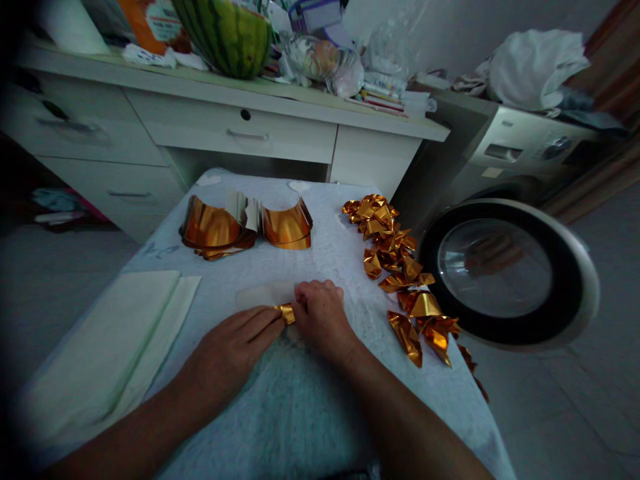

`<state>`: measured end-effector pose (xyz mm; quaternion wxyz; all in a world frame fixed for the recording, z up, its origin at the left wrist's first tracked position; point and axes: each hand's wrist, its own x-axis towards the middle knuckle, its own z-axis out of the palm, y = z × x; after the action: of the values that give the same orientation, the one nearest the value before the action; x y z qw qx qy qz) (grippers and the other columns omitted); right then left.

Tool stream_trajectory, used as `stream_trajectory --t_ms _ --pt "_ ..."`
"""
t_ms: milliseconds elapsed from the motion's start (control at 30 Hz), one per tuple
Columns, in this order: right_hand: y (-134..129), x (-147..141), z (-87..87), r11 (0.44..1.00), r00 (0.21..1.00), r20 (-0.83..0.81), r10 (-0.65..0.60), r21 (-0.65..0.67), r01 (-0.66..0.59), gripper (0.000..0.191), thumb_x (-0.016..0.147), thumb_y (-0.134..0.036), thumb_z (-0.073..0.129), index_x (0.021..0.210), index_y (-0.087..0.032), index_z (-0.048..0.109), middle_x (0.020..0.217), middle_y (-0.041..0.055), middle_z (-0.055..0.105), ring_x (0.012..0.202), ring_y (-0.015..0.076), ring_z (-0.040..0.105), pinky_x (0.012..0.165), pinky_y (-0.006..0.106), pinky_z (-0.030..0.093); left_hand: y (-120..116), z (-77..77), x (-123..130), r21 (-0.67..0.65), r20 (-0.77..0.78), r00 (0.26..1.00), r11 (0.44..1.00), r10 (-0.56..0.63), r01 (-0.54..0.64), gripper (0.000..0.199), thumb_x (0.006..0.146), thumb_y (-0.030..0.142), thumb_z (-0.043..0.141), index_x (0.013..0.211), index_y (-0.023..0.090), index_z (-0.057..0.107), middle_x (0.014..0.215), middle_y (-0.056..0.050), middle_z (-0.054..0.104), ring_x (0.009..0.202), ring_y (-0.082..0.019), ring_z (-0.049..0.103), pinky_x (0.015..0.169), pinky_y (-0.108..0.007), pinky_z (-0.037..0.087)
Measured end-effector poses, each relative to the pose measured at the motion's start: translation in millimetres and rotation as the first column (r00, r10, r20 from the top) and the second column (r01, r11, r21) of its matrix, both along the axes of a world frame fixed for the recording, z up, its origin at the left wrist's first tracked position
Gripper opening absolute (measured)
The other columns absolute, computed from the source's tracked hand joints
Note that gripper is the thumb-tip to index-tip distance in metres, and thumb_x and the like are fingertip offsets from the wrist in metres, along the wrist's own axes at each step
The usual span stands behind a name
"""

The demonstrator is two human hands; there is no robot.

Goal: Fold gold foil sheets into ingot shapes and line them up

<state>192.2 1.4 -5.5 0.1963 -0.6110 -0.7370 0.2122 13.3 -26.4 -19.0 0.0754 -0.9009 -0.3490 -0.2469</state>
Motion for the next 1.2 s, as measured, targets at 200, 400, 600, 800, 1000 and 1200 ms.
stream_trajectory --t_ms 200,400,600,800,1000,1200 --pt "1 0 -0.4 1.000 0.998 0.059 -0.008 0.001 0.008 0.010 0.084 -0.015 0.059 0.075 -0.019 0.059 0.081 0.0026 0.060 0.084 0.0194 0.047 0.077 0.032 0.028 -1 -1.1 -1 0.013 0.032 0.999 1.000 -0.015 0.015 0.032 0.096 0.005 0.034 0.097 0.015 0.065 0.097 -0.007 0.072 0.091 -0.020 0.069 0.079 -0.036 0.061" --pt "1 -4 0.8 0.999 0.991 0.126 -0.034 -0.006 0.035 0.008 0.084 -0.018 0.058 0.076 -0.019 0.058 0.084 0.0047 0.061 0.085 0.0213 0.047 0.076 0.034 0.028 -2 -0.6 0 0.024 0.017 1.000 0.999 -0.025 0.025 0.033 0.093 0.002 0.036 0.106 0.013 0.064 0.103 -0.009 0.072 0.095 -0.022 0.069 0.082 -0.037 0.061" --pt "-1 -7 -0.8 0.991 0.992 0.029 -0.125 0.045 0.124 0.022 0.078 -0.016 0.064 0.098 -0.017 0.057 0.091 0.0057 0.061 0.089 0.0233 0.048 0.078 0.035 0.031 -2 -1.7 0 0.032 -0.046 0.999 0.999 -0.006 0.008 0.034 0.088 -0.002 0.040 0.106 0.013 0.065 0.104 -0.009 0.073 0.095 -0.022 0.069 0.083 -0.037 0.061" --pt "1 -4 -1.9 0.983 0.989 -0.019 0.150 0.107 -0.147 0.014 0.085 -0.005 0.055 0.085 -0.019 0.060 0.090 0.0035 0.063 0.087 0.0198 0.050 0.080 0.032 0.035 -1 -0.2 2 0.055 -0.028 1.000 0.998 -0.014 0.016 0.033 0.088 -0.002 0.038 0.103 0.012 0.065 0.099 -0.010 0.073 0.092 -0.023 0.069 0.079 -0.038 0.062" --pt "2 -1 -4.3 0.964 0.974 -0.002 0.229 0.138 -0.226 0.017 0.089 -0.006 0.052 0.081 -0.018 0.062 0.082 0.0024 0.065 0.081 0.0171 0.055 0.081 0.031 0.037 -1 -1.4 -1 -0.035 0.010 1.000 0.999 -0.010 0.010 0.033 0.091 0.001 0.040 0.106 0.015 0.065 0.103 -0.007 0.072 0.095 -0.021 0.067 0.083 -0.037 0.060" --pt "-2 -1 0.0 0.968 0.978 0.014 0.206 0.144 -0.206 0.014 0.088 -0.010 0.054 0.081 -0.018 0.063 0.081 0.0018 0.065 0.081 0.0170 0.055 0.083 0.031 0.036 6 2.3 -11 -0.386 0.114 0.984 0.919 0.134 -0.080 0.016 0.094 0.016 0.050 0.093 0.017 0.065 0.094 -0.005 0.066 0.090 -0.021 0.061 0.084 -0.041 0.054"
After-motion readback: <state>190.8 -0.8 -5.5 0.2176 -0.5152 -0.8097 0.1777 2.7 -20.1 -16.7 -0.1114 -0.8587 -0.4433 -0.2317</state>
